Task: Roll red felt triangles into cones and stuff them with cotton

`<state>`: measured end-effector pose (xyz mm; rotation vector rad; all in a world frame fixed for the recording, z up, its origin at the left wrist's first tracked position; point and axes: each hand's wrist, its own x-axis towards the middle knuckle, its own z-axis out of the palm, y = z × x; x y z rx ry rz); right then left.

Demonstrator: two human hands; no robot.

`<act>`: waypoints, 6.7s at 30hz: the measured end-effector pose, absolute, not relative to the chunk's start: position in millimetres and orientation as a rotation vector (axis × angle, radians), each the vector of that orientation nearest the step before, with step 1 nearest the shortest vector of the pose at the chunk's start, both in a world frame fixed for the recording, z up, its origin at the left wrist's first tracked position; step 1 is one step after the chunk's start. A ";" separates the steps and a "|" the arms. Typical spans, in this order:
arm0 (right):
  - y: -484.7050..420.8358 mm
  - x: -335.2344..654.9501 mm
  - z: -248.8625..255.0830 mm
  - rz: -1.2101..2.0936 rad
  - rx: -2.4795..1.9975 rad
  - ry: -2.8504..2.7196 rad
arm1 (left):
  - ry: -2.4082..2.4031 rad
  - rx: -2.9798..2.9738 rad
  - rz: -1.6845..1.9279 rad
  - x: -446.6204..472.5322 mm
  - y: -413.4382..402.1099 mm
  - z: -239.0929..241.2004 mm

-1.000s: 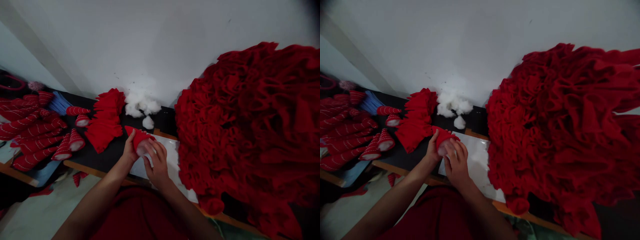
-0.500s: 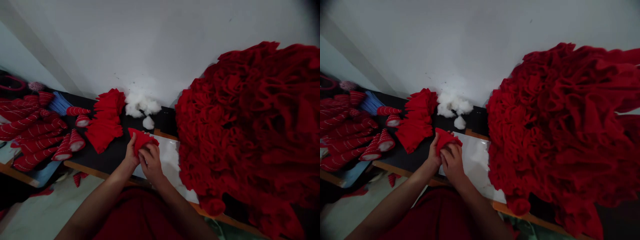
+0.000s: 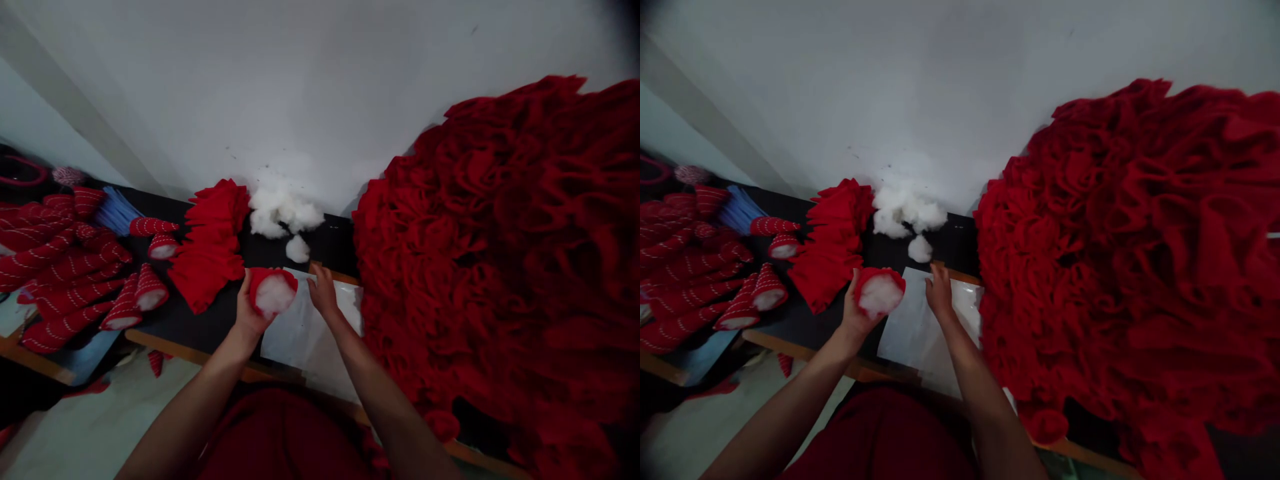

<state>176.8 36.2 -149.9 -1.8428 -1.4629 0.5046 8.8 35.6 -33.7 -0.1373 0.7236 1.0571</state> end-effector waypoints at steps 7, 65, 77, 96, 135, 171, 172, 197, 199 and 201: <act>110.3 163.0 -158.7 0.618 -1.842 -1.582 | 0.663 0.095 1.053 7.2 36.7 -31.5; 11.0 192.9 -39.6 0.812 -1.517 -1.402 | 0.625 0.685 0.432 33.0 28.7 -30.3; 0.6 206.1 -32.4 0.761 -1.191 -0.462 | 0.631 0.352 0.747 16.5 36.3 -50.0; -38.5 150.1 -18.9 0.486 -1.484 -1.238 | 0.565 0.431 0.696 24.9 21.0 -33.7; -28.8 161.5 -57.8 0.470 -1.693 -1.136 | 1.244 1.635 0.974 31.0 3.3 -43.8; -33.7 157.5 -67.1 0.748 -1.664 -0.852 | 1.420 1.526 0.907 25.9 5.5 -57.5; -33.8 158.4 -66.5 0.754 -1.663 -0.840 | 1.374 1.490 0.882 25.9 5.4 -57.1; -33.1 153.9 -53.7 1.091 -1.430 -0.925 | 1.290 1.794 0.779 26.3 19.9 -53.1; -36.5 150.1 -61.3 1.000 -1.513 -0.873 | 1.291 1.760 0.800 26.3 17.3 -55.9; -36.9 149.3 -69.0 0.911 -1.579 -0.816 | 1.268 1.724 0.786 26.6 13.8 -57.8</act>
